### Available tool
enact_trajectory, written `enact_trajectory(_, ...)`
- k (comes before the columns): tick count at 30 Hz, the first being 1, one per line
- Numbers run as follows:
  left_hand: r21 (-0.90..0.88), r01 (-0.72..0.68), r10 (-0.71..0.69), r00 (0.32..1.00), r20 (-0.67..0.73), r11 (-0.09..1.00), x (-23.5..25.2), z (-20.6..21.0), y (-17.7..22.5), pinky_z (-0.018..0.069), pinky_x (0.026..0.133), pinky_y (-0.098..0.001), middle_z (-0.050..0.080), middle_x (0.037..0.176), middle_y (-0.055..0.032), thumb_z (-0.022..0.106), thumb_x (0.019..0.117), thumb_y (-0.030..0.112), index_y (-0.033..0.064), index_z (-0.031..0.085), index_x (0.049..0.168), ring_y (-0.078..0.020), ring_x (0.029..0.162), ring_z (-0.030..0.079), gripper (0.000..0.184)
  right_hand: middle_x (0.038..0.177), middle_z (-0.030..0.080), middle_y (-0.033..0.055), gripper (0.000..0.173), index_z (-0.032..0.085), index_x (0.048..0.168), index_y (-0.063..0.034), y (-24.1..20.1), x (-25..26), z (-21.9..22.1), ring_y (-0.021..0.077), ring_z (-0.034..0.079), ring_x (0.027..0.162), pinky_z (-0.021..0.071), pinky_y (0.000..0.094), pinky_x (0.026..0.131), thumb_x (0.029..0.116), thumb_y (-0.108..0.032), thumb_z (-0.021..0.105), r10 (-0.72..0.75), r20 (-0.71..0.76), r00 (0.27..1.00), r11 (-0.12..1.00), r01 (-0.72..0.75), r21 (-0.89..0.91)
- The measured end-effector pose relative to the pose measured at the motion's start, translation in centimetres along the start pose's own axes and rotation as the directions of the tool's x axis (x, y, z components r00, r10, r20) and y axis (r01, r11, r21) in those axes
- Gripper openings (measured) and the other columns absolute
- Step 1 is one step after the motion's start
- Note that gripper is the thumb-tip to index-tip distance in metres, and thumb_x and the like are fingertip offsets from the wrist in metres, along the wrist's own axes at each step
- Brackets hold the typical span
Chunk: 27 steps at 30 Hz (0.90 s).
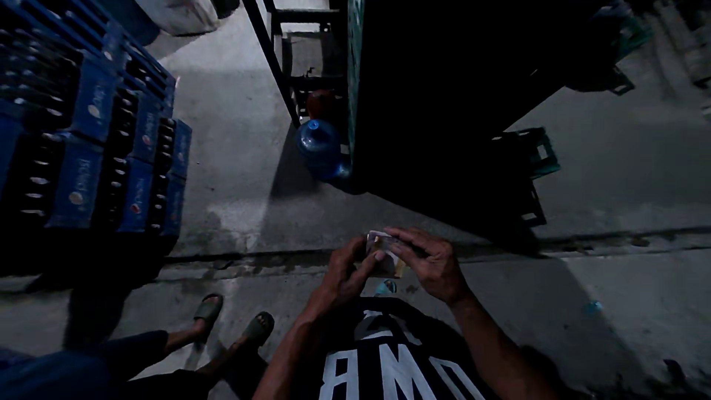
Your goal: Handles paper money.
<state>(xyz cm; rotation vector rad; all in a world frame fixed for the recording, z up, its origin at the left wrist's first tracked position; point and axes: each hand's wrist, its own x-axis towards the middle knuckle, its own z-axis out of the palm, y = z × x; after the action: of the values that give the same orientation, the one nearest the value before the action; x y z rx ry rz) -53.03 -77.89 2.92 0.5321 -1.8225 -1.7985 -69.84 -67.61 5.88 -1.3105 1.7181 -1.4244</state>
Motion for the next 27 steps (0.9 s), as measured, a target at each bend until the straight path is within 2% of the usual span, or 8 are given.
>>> enact_trajectory(5,-0.303,0.213,-0.191,0.976,0.102,0.929,-0.7,0.4,1.3,0.0619,0.085,-0.0281,0.067,0.123,-0.0009,0.067,0.0973,0.031,-0.0015,0.036,0.152,-0.0071,0.099,0.07,0.071,0.109,0.075,0.0056,0.021,0.076,0.113,0.0014,-0.9,0.3,0.4,0.0068,0.07,0.1,0.0585,0.0231,0.091,0.0948,-0.004,0.067,0.024,0.026,0.999,0.98,-0.029,0.197)
enact_trajectory(9,-0.325,0.205,-0.185,0.979,0.091,0.923,-1.4,1.3,1.6,0.062,0.087,-0.0321,0.074,0.101,0.0049,0.054,0.1049,0.017,0.0008,0.057,0.122,-0.008,0.093,0.073,0.024,0.11,0.075,0.0064,0.024,0.073,0.117,0.0026,-0.8,0.5,0.7,0.0061,0.07,0.098,0.0588,0.0231,0.09,0.096,-0.006,0.066,0.017,0.03,0.999,0.987,-0.022,0.158)
enact_trajectory(11,-0.273,0.141,-0.143,0.99,0.011,0.952,-1.6,1.6,1.0,0.0609,0.089,-0.0314,0.072,0.103,0.0021,0.051,0.104,0.009,-0.0038,0.058,0.12,-0.0069,0.095,0.071,0.022,0.112,0.075,0.0074,0.031,0.069,0.124,0.0035,-0.8,0.4,0.9,0.0083,0.071,0.101,0.0588,0.026,0.093,0.0949,-0.007,0.068,0.03,0.012,0.999,0.994,-0.032,0.107)
enact_trajectory(13,-0.234,0.089,-0.11,0.991,-0.076,0.968,-1.7,1.9,0.8,0.0604,0.088,-0.0295,0.072,0.102,0.002,0.053,0.1014,0.006,-0.0053,0.059,0.118,-0.0048,0.094,0.07,0.021,0.11,0.073,0.0053,0.038,0.065,0.128,0.0022,-1.0,0.2,1.4,0.0064,0.07,0.096,0.0593,0.0236,0.087,0.0924,-0.011,0.072,0.097,-0.041,0.994,0.994,-0.094,0.061)
enact_trajectory(18,-0.312,-0.005,-0.052,0.983,-0.175,0.95,-1.5,2.3,0.7,0.064,0.082,-0.0336,0.074,0.1,0.0013,0.06,0.0988,0.003,-0.0016,0.059,0.119,-0.0098,0.088,0.073,0.02,0.088,0.069,-0.0008,0.023,0.065,0.107,-0.0013,-1.0,-0.1,2.6,0.0013,0.066,0.074,0.0583,0.017,0.066,0.0888,-0.01,0.077,0.21,-0.164,0.964,0.977,-0.199,0.079)
enact_trajectory(21,-0.321,0.035,-0.108,0.971,-0.213,0.946,-1.5,2.4,0.7,0.0637,0.082,-0.0327,0.073,0.097,0.0004,0.063,0.0964,0.003,-0.0036,0.056,0.122,-0.0102,0.086,0.073,0.027,0.087,0.069,-0.0013,0.014,0.066,0.1,-0.0016,-0.6,-0.3,3.1,0.0013,0.066,0.074,0.0576,0.0169,0.067,0.0897,-0.006,0.075,0.174,-0.22,0.96,0.984,-0.16,0.079)
enact_trajectory(23,-0.34,0.072,-0.171,0.947,-0.271,0.938,-1.5,2.4,0.6,0.0628,0.081,-0.0308,0.073,0.092,0.0025,0.065,0.0965,0.009,-0.0012,0.058,0.115,-0.0081,0.084,0.072,0.022,0.09,0.071,-0.0004,0.012,0.066,0.098,-0.0014,-0.3,-0.5,3.4,0.0021,0.067,0.078,0.0587,0.0177,0.07,0.0892,-0.003,0.074,0.132,-0.251,0.959,0.99,-0.114,0.086)
enact_trajectory(27,-0.379,0.033,-0.187,0.906,-0.379,0.925,-1.5,1.6,-1.2,0.0589,0.086,-0.0257,0.072,0.094,0.013,0.05,0.1067,0.03,0.0146,0.064,0.113,0.0001,0.089,0.069,0.021,0.098,0.073,-0.0004,0.009,0.069,0.098,-0.0041,0.3,-1.4,3.1,0.006,0.071,0.091,0.061,0.023,0.082,0.09,-0.001,0.072,0.062,-0.276,0.959,0.993,-0.032,0.113)
